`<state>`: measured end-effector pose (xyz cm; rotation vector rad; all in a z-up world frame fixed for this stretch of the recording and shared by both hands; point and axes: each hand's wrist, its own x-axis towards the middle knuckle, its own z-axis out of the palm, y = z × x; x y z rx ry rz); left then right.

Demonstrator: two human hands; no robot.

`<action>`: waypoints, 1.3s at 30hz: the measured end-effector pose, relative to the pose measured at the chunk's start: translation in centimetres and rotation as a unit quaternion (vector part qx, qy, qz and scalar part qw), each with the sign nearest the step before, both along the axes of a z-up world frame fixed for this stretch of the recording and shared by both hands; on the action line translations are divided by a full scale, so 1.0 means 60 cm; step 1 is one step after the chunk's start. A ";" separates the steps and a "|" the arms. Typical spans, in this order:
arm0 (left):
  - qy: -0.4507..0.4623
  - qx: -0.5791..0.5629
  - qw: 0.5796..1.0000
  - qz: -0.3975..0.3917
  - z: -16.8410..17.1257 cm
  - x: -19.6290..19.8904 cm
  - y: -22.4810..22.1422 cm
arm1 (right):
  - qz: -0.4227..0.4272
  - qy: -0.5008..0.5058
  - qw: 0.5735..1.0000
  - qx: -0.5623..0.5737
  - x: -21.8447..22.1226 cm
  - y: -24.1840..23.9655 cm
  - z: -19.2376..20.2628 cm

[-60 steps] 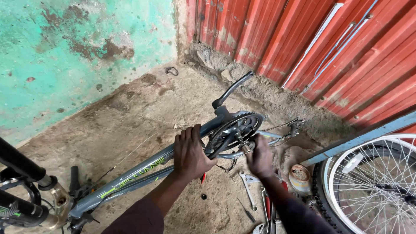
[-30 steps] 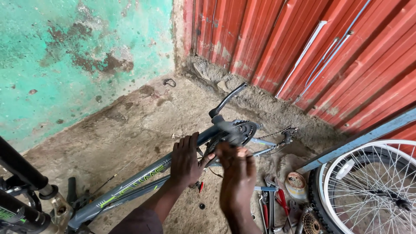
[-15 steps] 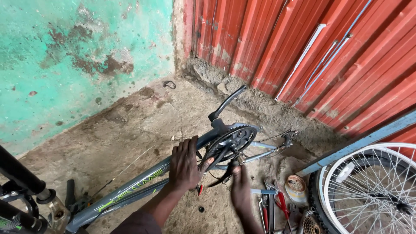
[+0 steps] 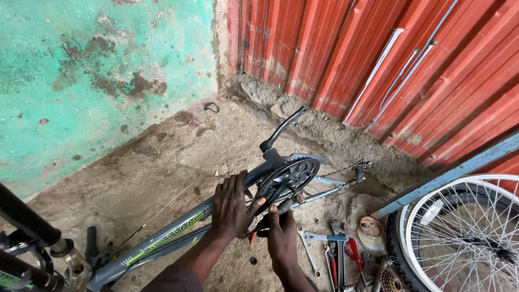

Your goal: Removing and re-installing a bicycle crankset and chainring assembly using hand tools.

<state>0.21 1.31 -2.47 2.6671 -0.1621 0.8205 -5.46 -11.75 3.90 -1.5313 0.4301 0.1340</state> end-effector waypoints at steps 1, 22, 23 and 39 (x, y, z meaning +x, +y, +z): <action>0.011 0.007 1.000 0.008 -0.003 0.001 0.002 | 0.001 -0.003 1.000 -0.003 -0.002 0.001 -0.002; -0.001 -0.030 0.999 -0.020 0.004 -0.004 0.003 | -0.018 0.009 0.999 -0.028 0.005 0.008 0.016; -0.013 -0.044 0.998 -0.031 0.006 -0.003 0.003 | -0.023 -0.004 1.000 0.001 0.002 0.008 0.021; 0.010 -0.023 0.999 -0.026 -0.001 -0.002 0.010 | -0.093 -0.238 0.965 -0.062 0.054 -0.119 0.060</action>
